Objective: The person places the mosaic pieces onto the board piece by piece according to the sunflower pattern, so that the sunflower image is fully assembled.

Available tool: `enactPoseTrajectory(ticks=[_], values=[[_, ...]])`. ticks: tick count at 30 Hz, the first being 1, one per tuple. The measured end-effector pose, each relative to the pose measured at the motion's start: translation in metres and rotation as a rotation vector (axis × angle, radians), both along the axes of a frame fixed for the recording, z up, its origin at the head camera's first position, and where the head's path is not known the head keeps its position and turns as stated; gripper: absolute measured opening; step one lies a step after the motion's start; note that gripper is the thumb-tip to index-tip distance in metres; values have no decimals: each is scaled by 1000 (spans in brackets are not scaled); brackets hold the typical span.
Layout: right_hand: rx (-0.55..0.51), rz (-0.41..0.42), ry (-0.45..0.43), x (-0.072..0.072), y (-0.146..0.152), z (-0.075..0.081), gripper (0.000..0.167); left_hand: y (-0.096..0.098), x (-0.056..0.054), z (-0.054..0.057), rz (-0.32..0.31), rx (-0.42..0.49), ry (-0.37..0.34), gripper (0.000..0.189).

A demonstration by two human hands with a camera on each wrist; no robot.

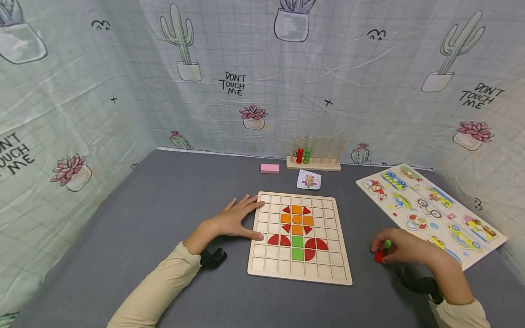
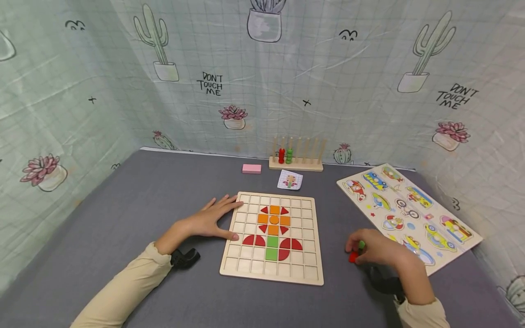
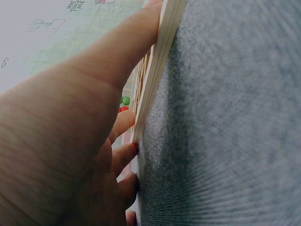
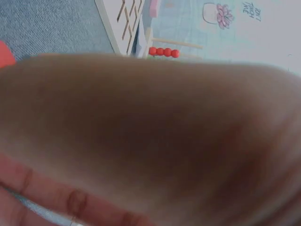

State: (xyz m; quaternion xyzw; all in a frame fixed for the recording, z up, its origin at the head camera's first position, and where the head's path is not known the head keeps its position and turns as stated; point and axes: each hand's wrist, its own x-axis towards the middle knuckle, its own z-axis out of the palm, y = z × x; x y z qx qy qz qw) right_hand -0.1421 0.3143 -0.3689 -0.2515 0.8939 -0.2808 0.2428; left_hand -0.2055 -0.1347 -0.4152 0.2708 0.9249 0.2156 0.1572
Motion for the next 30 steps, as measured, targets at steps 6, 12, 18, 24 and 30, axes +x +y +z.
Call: enactPoseTrajectory(ticks=[6, 12, 18, 24, 30], values=[[-24, 33, 35, 1, -5, -5, 19, 0, 0, 2, -8, -6, -1, 99], [-44, 78, 170, 1, -10, -11, 18, 1, -1, 2, -9, -6, -2, 99], [-75, 96, 265, 1, -22, -16, 14, 0, -2, 2, -9, -11, -2, 99], [-68, 99, 262, 0, -32, -16, 14, -1, -2, 1, -6, -5, -4, 100], [-95, 135, 263, -3, -37, -14, 17, -1, -2, 1, -2, -1, -3, 100]])
